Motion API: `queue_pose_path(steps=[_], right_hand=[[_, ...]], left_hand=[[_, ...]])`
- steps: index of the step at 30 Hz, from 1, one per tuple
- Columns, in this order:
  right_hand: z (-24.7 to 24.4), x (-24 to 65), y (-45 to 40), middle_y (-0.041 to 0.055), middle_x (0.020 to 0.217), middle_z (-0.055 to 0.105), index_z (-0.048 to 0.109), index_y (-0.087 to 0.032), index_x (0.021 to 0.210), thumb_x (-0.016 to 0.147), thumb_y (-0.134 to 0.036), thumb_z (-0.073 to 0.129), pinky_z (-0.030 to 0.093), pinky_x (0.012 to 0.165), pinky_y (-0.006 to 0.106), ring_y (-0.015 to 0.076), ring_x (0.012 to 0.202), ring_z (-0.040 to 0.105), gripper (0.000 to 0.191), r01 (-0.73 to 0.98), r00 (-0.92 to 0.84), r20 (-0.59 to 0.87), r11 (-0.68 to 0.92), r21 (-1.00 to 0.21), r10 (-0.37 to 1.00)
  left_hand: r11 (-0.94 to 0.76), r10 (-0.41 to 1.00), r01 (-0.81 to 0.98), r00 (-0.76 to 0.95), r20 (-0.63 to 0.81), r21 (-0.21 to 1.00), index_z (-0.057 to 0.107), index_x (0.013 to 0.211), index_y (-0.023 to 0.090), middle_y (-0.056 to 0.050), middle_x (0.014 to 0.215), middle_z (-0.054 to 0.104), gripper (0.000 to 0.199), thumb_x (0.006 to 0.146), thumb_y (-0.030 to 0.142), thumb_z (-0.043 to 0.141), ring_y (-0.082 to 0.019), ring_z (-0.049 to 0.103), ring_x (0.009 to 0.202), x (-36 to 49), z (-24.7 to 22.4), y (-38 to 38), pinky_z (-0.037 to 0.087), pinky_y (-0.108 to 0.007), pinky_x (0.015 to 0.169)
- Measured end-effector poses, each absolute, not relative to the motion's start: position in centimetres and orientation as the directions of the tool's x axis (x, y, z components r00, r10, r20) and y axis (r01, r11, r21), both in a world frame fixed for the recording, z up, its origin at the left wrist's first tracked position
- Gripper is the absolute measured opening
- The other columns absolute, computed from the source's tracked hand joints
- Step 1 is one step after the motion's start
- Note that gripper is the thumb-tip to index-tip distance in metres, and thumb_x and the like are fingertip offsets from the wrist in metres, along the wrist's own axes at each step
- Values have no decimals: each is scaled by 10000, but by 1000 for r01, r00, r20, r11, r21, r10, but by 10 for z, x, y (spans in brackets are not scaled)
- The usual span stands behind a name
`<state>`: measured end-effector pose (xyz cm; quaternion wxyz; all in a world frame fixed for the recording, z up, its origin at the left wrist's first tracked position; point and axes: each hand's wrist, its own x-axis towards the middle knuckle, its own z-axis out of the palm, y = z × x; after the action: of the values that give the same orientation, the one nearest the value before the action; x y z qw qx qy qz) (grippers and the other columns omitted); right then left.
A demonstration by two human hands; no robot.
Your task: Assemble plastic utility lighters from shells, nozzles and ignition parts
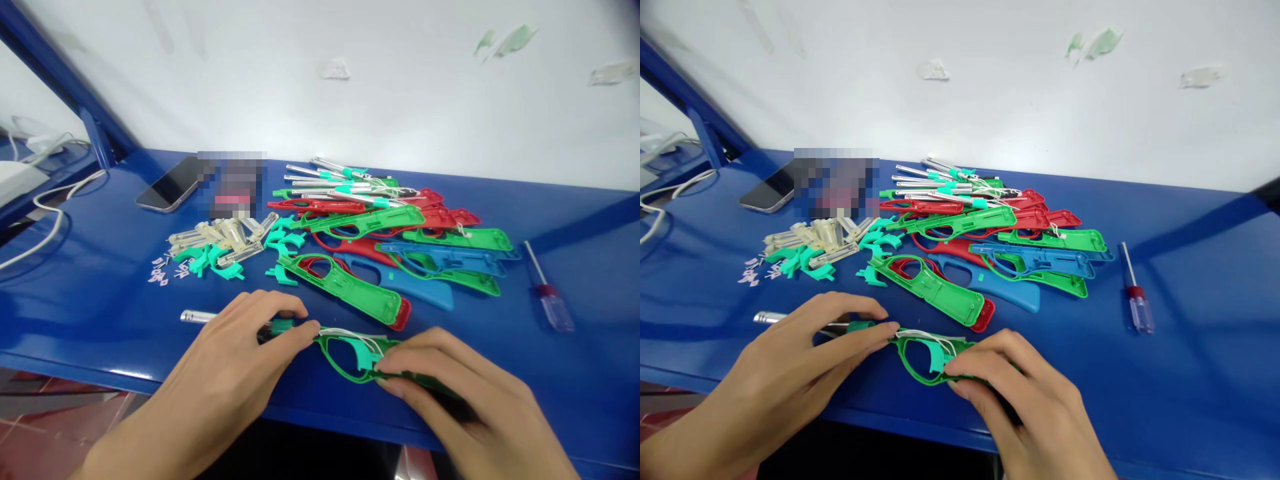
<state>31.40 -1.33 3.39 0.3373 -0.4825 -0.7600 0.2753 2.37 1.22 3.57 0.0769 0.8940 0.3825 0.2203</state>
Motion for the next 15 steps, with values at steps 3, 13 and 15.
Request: queue_pose_path(steps=[3,13,15], right_hand=[[34,313,-13,-77,967,765,772,-366,1039,1040,-263,716,593,791,49,57,823,782,117,545,-305,256,389,-743,917],[33,316,-15,-52,989,768,781,-367,1069,1023,-232,734,629,766,103,91,819,787,151,550,-308,227,368,-750,924],[32,316,-15,-44,989,770,782,-362,1073,1022,-233,736,637,761,115,100,819,788,146,552,-313,225,369,-748,923]], left_hand=[[-719,695,618,625,356,319,647,1358,240,-45,1250,640,419,1064,-19,499,-186,604,1085,24,36,14,500,-339,917],[-641,765,614,565,310,462,657,1377,288,-10,1258,607,355,1115,77,543,-115,581,1144,24,34,11,481,-201,971],[-635,770,616,558,310,466,658,1376,294,-4,1250,613,345,1117,91,553,-114,584,1146,25,33,12,481,-198,978]])
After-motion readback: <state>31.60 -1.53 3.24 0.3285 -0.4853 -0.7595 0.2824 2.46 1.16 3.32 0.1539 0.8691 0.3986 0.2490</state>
